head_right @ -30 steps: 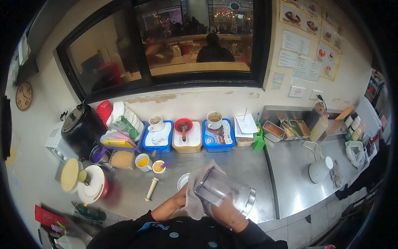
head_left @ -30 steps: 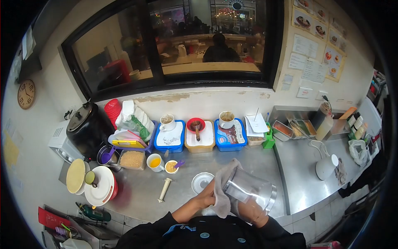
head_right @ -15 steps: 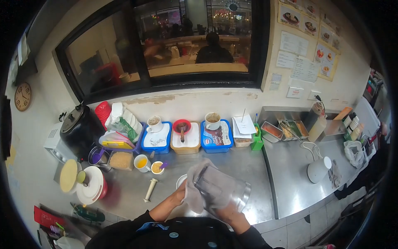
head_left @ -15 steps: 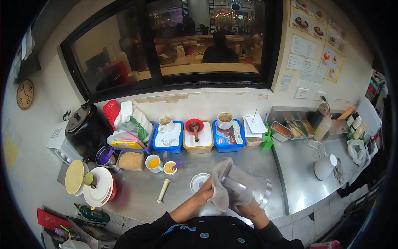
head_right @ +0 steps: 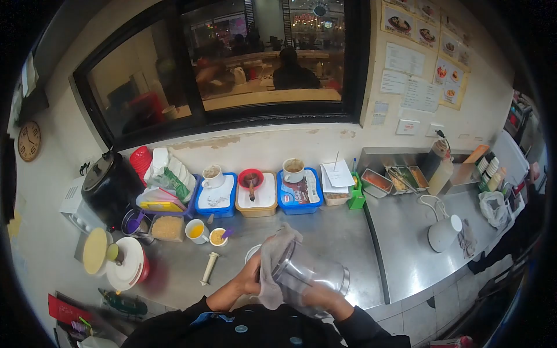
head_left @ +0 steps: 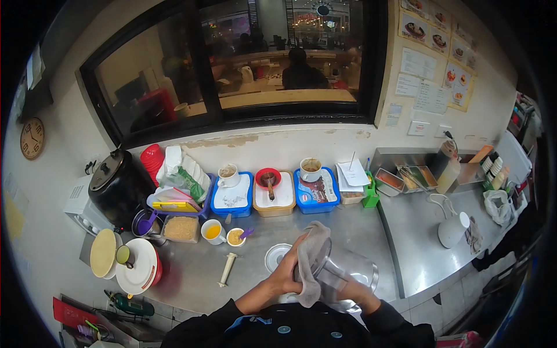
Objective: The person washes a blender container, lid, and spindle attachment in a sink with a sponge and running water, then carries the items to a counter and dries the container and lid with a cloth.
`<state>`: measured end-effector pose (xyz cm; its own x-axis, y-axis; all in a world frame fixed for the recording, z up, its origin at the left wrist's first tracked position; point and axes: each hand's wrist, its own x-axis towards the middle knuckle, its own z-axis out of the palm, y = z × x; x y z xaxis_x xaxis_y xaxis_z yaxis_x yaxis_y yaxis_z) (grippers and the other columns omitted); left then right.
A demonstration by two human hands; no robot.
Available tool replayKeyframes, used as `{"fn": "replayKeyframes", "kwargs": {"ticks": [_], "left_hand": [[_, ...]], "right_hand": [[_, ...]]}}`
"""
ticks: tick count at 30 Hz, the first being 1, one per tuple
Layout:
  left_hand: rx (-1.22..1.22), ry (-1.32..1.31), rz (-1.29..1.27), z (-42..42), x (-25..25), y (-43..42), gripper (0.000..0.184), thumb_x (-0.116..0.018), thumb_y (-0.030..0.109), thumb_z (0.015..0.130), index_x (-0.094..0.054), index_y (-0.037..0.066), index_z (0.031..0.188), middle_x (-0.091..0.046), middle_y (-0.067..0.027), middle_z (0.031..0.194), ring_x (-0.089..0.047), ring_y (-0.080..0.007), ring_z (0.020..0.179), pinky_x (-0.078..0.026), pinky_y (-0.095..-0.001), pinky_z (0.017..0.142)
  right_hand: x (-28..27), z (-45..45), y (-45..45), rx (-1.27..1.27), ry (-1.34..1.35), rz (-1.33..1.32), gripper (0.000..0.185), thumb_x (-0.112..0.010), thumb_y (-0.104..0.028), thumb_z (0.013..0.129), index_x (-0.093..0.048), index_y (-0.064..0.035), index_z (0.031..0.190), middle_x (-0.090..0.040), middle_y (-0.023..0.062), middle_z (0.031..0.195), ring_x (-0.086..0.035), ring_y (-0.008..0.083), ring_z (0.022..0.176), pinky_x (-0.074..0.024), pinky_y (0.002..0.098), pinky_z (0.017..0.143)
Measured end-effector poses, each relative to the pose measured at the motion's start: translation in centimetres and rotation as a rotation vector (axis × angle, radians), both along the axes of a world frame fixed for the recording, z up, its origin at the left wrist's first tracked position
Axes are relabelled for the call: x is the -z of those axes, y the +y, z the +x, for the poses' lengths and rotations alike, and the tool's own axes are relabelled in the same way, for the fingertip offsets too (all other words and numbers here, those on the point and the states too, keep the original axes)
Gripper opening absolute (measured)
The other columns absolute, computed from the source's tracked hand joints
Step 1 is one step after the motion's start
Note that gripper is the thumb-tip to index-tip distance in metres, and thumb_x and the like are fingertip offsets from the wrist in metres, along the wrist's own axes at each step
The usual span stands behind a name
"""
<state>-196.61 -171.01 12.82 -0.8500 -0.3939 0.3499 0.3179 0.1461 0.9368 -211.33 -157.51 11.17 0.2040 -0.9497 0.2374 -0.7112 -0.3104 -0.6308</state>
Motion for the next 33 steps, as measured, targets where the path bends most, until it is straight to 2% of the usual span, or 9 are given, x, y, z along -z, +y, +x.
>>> {"fn": "replayKeyframes", "kwargs": {"ticks": [3,6,7,10,13,22,27,30,33], "left_hand": [[0.163,-0.003,0.109,0.3,-1.4,-0.6,0.104,-0.067,0.023,0.045,-0.020,-0.001,0.135,-0.024,-0.0136,0.138,-0.024,-0.0235,0.128,-0.017,-0.0317,0.104],[0.204,0.058,0.186,0.2,-1.6,-0.4,0.102,-0.066,0.022,0.046,-0.021,-0.001,0.135,-0.028,-0.0127,0.136,-0.027,-0.0230,0.126,-0.018,-0.0314,0.103],[0.205,0.057,0.187,0.3,-1.0,-0.6,0.102,-0.066,0.022,0.046,-0.021,-0.001,0.135,-0.028,-0.0127,0.136,-0.027,-0.0230,0.126,-0.018,-0.0314,0.103],[0.132,0.006,0.482,0.7,0.5,-1.5,0.098,-0.066,0.019,0.049,-0.022,-0.001,0.135,-0.034,-0.0108,0.133,-0.032,-0.0218,0.123,-0.021,-0.0307,0.103],[0.131,0.004,0.550,0.9,1.3,-1.7,0.099,-0.067,0.019,0.049,-0.022,-0.001,0.135,-0.034,-0.0109,0.133,-0.031,-0.0218,0.123,-0.021,-0.0308,0.103],[0.115,0.003,0.536,0.6,2.2,-0.3,0.100,-0.068,0.020,0.049,-0.021,-0.001,0.135,-0.033,-0.0113,0.133,-0.031,-0.0219,0.124,-0.021,-0.0311,0.103],[0.076,0.028,0.506,0.8,2.1,0.6,0.100,-0.069,0.020,0.049,-0.021,-0.001,0.135,-0.032,-0.0115,0.134,-0.031,-0.0220,0.124,-0.021,-0.0313,0.103],[0.036,0.055,0.444,0.5,1.5,0.4,0.101,-0.070,0.021,0.049,-0.021,-0.001,0.135,-0.032,-0.0116,0.134,-0.031,-0.0220,0.124,-0.021,-0.0314,0.103],[0.024,0.079,0.336,0.3,1.0,0.1,0.102,-0.071,0.022,0.049,-0.021,-0.002,0.134,-0.031,-0.0116,0.134,-0.031,-0.0221,0.124,-0.021,-0.0317,0.103]], "right_hand": [[-0.2,-0.1,0.4,0.046,-0.045,0.006,0.043,-0.060,-0.018,0.070,-0.053,-0.0125,0.111,-0.055,0.0087,0.104,-0.052,0.0299,0.096,-0.0405,0.0436,0.078],[-1.4,-0.3,1.0,0.123,-0.038,-0.017,0.043,-0.060,-0.018,0.070,-0.053,-0.0124,0.111,-0.055,0.0085,0.104,-0.052,0.0298,0.096,-0.0405,0.0436,0.078],[-1.7,-0.3,1.2,0.149,-0.031,-0.027,0.043,-0.060,-0.018,0.070,-0.053,-0.0124,0.111,-0.056,0.0084,0.104,-0.052,0.0298,0.096,-0.0404,0.0436,0.078],[-2.6,-0.4,1.2,0.215,0.009,-0.067,0.042,-0.060,-0.018,0.070,-0.053,-0.0124,0.111,-0.056,0.0082,0.104,-0.052,0.0297,0.096,-0.0404,0.0436,0.078],[-3.2,0.5,0.2,0.256,0.096,-0.132,0.042,-0.060,-0.018,0.070,-0.053,-0.0124,0.112,-0.056,0.0080,0.104,-0.052,0.0296,0.096,-0.0403,0.0437,0.078],[-5.8,2.4,-1.9,0.270,0.370,-0.274,0.042,-0.059,-0.017,0.070,-0.053,-0.0124,0.112,-0.056,0.0073,0.104,-0.052,0.0293,0.096,-0.0401,0.0437,0.077],[-3.3,1.8,-2.7,0.321,0.366,-0.326,0.041,-0.058,-0.016,0.070,-0.054,-0.0130,0.111,-0.058,0.0070,0.101,-0.053,0.0282,0.094,-0.0399,0.0429,0.078],[-3.1,1.3,-2.7,0.304,0.386,-0.345,0.036,-0.060,-0.022,0.072,-0.057,-0.0139,0.107,-0.057,0.0081,0.105,-0.054,0.0301,0.096,-0.0405,0.0445,0.081],[-1.9,0.8,-1.6,0.182,0.532,-0.245,0.034,-0.060,-0.020,0.074,-0.058,-0.0129,0.107,-0.057,0.0086,0.107,-0.053,0.0307,0.097,-0.0409,0.0429,0.083]]}}
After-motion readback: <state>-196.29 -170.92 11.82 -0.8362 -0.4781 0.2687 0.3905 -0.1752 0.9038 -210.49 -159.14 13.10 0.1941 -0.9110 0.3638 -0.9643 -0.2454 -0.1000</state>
